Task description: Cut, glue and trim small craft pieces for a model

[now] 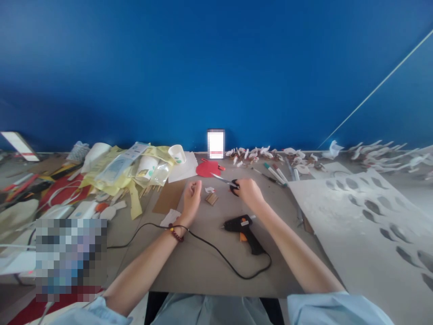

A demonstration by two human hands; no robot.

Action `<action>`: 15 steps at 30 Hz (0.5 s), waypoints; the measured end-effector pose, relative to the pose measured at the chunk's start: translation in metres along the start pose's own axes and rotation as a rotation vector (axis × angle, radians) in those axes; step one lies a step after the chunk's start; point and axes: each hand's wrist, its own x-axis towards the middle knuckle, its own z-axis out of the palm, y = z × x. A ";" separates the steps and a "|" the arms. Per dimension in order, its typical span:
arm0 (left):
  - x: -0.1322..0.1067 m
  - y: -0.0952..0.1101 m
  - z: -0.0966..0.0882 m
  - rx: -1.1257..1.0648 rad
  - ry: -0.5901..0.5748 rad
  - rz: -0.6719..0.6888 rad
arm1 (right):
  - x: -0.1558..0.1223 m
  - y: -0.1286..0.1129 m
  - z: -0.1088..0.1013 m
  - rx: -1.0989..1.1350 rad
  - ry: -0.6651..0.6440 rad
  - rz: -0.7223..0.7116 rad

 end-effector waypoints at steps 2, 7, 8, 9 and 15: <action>0.000 0.001 0.001 -0.089 -0.023 -0.097 | 0.001 0.000 0.002 -0.003 -0.049 0.043; -0.002 0.001 0.003 -0.267 -0.164 -0.170 | 0.004 0.008 0.007 0.049 -0.067 0.036; -0.003 0.002 0.003 -0.266 -0.181 -0.155 | 0.004 0.010 0.008 0.078 -0.068 0.025; -0.003 0.002 0.003 -0.262 -0.198 -0.138 | 0.005 0.011 0.009 0.103 -0.068 0.017; -0.009 0.005 0.004 -0.117 -0.235 0.044 | 0.002 0.012 0.010 0.026 -0.028 -0.006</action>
